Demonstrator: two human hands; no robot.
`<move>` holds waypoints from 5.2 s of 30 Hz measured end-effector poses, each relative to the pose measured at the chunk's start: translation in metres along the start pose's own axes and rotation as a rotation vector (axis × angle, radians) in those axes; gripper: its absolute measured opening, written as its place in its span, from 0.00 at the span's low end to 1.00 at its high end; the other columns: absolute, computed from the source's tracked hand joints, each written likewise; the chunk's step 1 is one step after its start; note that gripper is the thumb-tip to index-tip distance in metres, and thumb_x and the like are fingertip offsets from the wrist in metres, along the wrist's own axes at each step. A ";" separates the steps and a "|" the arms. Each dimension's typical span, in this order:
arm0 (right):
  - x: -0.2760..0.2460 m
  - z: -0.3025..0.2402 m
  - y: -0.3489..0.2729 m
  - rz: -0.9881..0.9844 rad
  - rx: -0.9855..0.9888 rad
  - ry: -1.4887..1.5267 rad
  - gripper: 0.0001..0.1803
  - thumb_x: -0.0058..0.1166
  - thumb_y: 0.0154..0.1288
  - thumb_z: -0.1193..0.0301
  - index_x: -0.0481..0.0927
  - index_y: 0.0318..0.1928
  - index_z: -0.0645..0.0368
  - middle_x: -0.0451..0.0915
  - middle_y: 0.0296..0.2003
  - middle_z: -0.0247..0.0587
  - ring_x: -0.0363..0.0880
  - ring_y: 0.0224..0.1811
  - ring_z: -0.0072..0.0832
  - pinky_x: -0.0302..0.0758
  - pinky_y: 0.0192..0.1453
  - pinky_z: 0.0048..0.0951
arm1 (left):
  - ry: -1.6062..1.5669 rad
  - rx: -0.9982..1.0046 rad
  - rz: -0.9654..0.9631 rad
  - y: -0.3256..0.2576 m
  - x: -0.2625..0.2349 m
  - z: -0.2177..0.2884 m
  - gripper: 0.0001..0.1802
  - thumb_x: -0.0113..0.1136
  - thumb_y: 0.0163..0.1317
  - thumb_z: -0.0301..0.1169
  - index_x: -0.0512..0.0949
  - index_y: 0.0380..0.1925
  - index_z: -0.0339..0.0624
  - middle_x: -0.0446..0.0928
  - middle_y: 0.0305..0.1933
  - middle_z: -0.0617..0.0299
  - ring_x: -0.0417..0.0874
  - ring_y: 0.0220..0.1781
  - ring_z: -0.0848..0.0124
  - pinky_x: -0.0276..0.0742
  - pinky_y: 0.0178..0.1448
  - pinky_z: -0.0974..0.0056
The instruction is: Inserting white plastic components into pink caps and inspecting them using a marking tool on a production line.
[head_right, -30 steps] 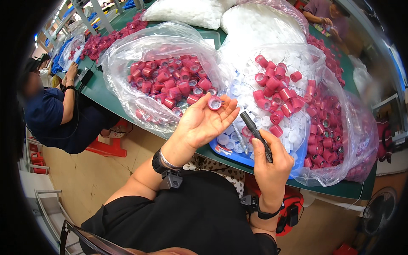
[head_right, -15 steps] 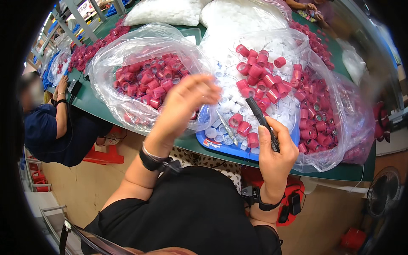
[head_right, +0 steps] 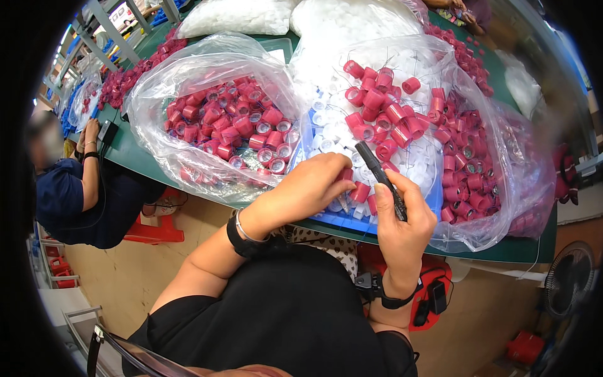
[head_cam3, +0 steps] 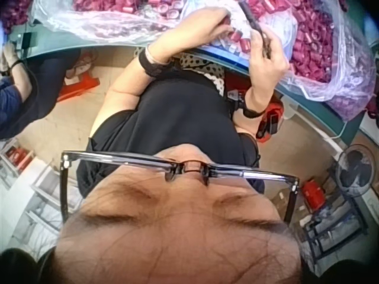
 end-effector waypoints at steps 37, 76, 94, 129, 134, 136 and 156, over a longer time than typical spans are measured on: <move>0.058 -0.026 -0.011 -0.027 -0.333 -0.191 0.09 0.63 0.59 0.73 0.81 0.39 0.61 0.79 0.24 0.42 0.77 0.18 0.36 0.70 0.21 0.33 | -1.403 -0.383 0.464 -0.005 0.008 -0.015 0.11 0.42 0.75 0.34 0.69 0.47 0.38 0.69 0.40 0.60 0.80 0.46 0.66 0.75 0.53 0.61; -0.009 0.012 -0.001 0.106 0.077 0.010 0.10 0.62 0.63 0.76 0.82 0.44 0.66 0.81 0.26 0.34 0.73 0.26 0.14 0.70 0.30 0.18 | -1.154 -0.345 0.223 0.000 -0.040 -0.019 0.21 0.51 0.71 0.40 0.71 0.54 0.35 0.80 0.48 0.52 0.83 0.47 0.62 0.79 0.49 0.64; -0.003 0.005 -0.004 0.056 0.065 0.073 0.10 0.63 0.62 0.76 0.82 0.44 0.65 0.81 0.26 0.34 0.74 0.26 0.15 0.70 0.30 0.19 | -1.049 -0.358 0.050 0.007 -0.009 -0.013 0.24 0.52 0.71 0.31 0.66 0.66 0.40 0.77 0.48 0.59 0.79 0.48 0.71 0.77 0.55 0.63; 0.022 -0.008 -0.005 -0.157 0.161 0.043 0.07 0.61 0.62 0.76 0.81 0.40 0.65 0.80 0.22 0.39 0.76 0.22 0.20 0.69 0.26 0.24 | -1.466 -0.362 0.212 -0.008 0.007 -0.013 0.21 0.51 0.73 0.37 0.69 0.59 0.35 0.78 0.53 0.53 0.78 0.56 0.68 0.72 0.61 0.62; 0.029 0.006 -0.002 -0.141 0.213 0.222 0.07 0.60 0.63 0.76 0.82 0.40 0.65 0.78 0.21 0.31 0.71 0.23 0.12 0.65 0.25 0.19 | -1.359 -0.320 0.231 -0.008 0.005 -0.009 0.21 0.50 0.73 0.37 0.69 0.59 0.35 0.78 0.52 0.55 0.78 0.54 0.70 0.73 0.60 0.63; 0.033 0.008 -0.002 -0.147 0.221 0.352 0.07 0.61 0.63 0.76 0.82 0.40 0.66 0.79 0.22 0.30 0.71 0.23 0.13 0.65 0.26 0.19 | -1.321 -0.319 0.268 -0.009 0.001 -0.009 0.21 0.51 0.73 0.37 0.69 0.59 0.35 0.78 0.52 0.55 0.79 0.54 0.70 0.73 0.60 0.64; 0.005 0.008 -0.003 0.007 -0.065 0.081 0.10 0.62 0.62 0.76 0.82 0.43 0.65 0.78 0.23 0.32 0.71 0.22 0.15 0.66 0.26 0.20 | -2.173 -0.577 0.277 -0.016 0.004 -0.026 0.21 0.47 0.74 0.38 0.68 0.55 0.29 0.74 0.54 0.45 0.77 0.59 0.55 0.76 0.64 0.55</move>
Point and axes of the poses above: each hand's wrist, its own y-axis towards the middle knuckle, its own x-axis out of the palm, z = x × y, the point moved 4 cm from there along y, towards the middle knuckle
